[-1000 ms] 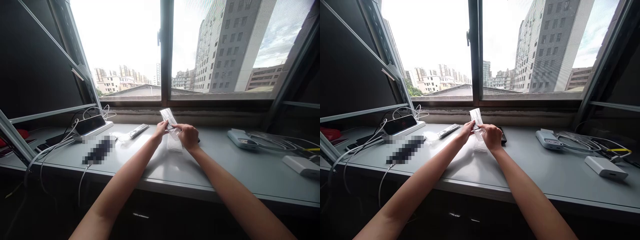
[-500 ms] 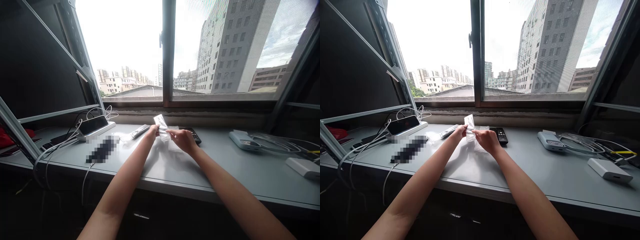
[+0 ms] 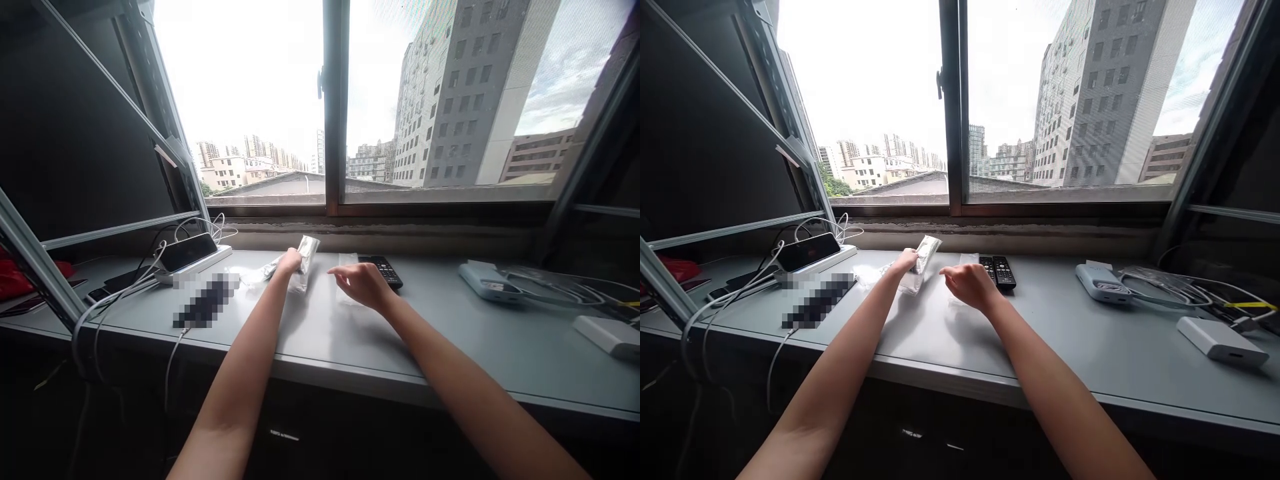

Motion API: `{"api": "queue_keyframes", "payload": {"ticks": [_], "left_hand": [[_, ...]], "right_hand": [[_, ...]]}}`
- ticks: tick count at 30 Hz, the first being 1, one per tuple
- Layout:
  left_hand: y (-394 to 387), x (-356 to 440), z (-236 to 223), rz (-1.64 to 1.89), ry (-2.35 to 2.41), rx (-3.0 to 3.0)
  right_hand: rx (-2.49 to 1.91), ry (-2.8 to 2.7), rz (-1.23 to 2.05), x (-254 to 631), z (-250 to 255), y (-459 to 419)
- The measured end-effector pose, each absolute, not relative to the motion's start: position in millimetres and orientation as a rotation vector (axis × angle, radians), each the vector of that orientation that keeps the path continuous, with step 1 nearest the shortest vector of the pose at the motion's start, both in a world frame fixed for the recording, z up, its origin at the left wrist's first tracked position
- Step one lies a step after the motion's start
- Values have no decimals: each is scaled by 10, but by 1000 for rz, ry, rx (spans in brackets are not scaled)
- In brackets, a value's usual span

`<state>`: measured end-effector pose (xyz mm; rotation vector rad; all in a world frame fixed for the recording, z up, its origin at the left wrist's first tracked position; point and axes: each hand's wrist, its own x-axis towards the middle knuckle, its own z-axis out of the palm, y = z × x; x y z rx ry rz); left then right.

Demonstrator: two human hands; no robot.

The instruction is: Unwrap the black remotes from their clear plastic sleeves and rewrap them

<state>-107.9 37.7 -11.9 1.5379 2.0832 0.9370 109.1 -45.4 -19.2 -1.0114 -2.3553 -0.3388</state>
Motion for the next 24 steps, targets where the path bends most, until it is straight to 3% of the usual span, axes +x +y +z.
{"api": "queue_keyframes", "payload": {"ticks": [4,11,24], "left_hand": [[306,-1156,-89,639,2254,1620],[152,-1080,-18,607,2368,1647],[117,-949,-91,190,2500,2025]], "right_hand": [[-1016,-2353,-353,1100,-199,-435],[-1045,-2345,-371,1107,-211,-423],[-1113,-2401,-357,1103,-172,-452]]}}
